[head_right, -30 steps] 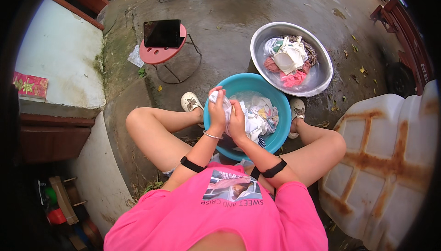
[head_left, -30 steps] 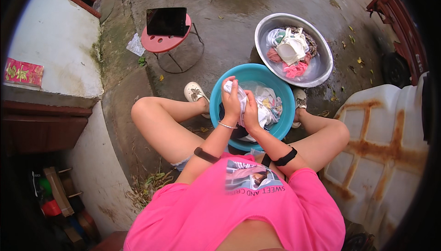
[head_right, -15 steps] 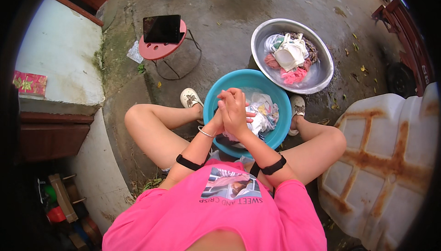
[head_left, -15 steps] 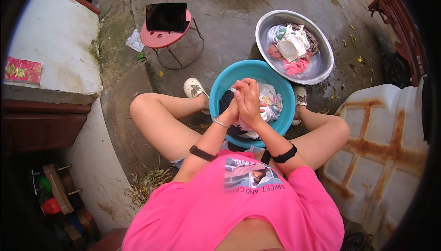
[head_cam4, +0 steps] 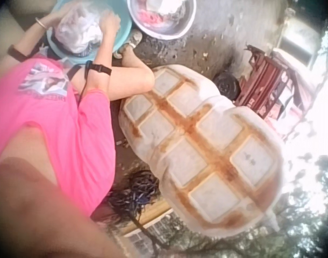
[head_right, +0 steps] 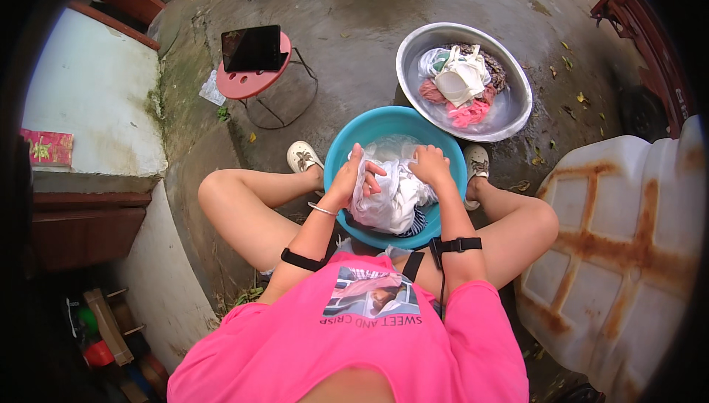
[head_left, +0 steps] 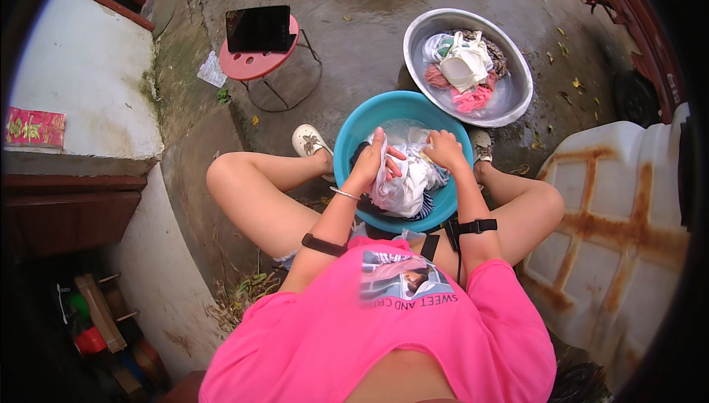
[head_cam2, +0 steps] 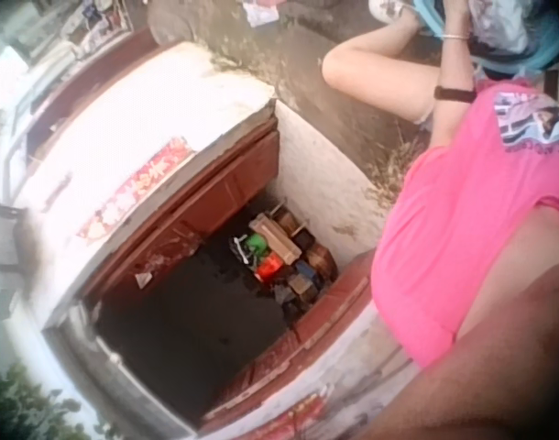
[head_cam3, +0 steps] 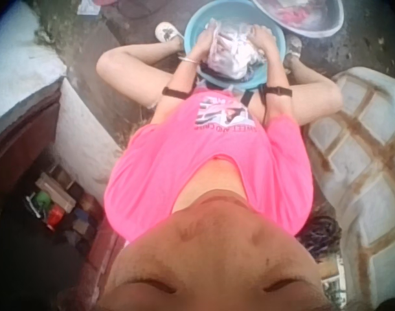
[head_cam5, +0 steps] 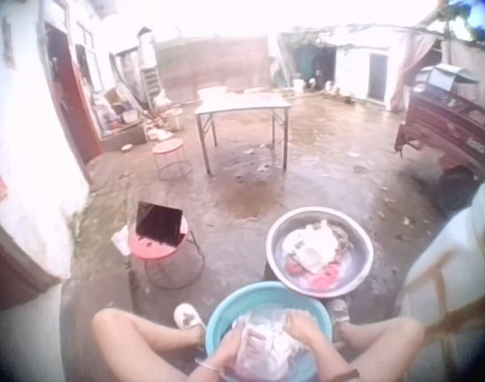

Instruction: Hand washing a white garment in a blue basin of soapy water.

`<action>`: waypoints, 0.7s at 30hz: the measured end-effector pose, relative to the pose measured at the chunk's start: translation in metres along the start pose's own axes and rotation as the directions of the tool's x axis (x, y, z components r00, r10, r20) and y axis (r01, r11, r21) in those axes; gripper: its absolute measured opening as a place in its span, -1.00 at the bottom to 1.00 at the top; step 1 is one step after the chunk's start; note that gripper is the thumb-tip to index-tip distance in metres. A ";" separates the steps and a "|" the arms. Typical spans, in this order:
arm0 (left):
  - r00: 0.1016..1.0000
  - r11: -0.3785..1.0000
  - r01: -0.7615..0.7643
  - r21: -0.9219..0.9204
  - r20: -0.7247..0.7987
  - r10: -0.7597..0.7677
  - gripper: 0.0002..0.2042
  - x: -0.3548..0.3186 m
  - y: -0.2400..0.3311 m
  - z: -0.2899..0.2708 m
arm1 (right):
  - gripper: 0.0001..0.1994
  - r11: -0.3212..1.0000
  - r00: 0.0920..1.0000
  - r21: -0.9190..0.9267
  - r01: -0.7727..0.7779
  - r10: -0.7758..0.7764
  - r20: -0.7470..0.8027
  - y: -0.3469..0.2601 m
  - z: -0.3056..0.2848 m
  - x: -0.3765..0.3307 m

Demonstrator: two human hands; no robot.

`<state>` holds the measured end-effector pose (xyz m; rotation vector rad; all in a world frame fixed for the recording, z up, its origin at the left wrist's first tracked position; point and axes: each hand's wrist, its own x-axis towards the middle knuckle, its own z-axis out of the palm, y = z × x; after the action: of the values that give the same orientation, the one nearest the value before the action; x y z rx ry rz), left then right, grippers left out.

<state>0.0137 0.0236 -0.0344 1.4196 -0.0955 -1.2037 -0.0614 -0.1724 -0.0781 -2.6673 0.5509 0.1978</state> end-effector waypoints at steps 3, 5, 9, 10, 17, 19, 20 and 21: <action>0.985 0.991 -0.100 -0.092 -0.151 0.086 -0.24 0.003 0.000 -0.007 | -0.60 0.955 0.991 -0.285 0.080 -0.045 0.128 -0.007 -0.004 -0.005; 0.942 0.948 -0.203 -0.247 -0.315 0.119 -0.29 0.007 -0.003 -0.009 | -0.55 0.845 0.856 0.475 0.246 -0.419 0.301 -0.023 -0.012 -0.007; 0.871 0.870 -0.318 -0.377 -0.478 0.112 -0.33 0.004 0.000 -0.015 | -0.59 0.699 0.765 0.699 0.151 -0.531 0.365 -0.060 -0.015 -0.022; 0.866 0.853 -0.350 -0.387 -0.481 0.137 -0.35 0.003 0.001 -0.019 | -0.64 0.698 0.816 0.708 0.108 -0.469 0.338 -0.060 -0.011 -0.020; 0.829 0.640 -0.505 -0.579 -0.531 0.174 -0.31 -0.005 0.012 -0.036 | -0.82 0.245 0.950 0.961 0.127 -0.310 -0.047 -0.063 -0.025 -0.011; 0.812 0.612 -0.533 -0.584 -0.555 0.177 -0.31 -0.006 0.015 -0.031 | -0.84 0.196 0.973 0.977 0.080 -0.227 -0.034 -0.051 -0.009 -0.005; 0.805 0.618 -0.549 -0.562 -0.555 0.210 -0.32 -0.007 0.016 -0.028 | -0.90 0.177 0.985 0.980 0.092 -0.162 -0.063 -0.052 -0.007 -0.005; 0.796 0.623 -0.566 -0.540 -0.553 0.244 -0.32 -0.007 0.017 -0.027 | -0.90 0.178 0.985 0.980 0.093 -0.161 -0.064 -0.053 -0.005 -0.006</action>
<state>0.0386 0.0417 -0.0242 0.8762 0.2998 -0.4090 -0.0456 -0.1281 -0.0526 -1.3380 0.2421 -0.1352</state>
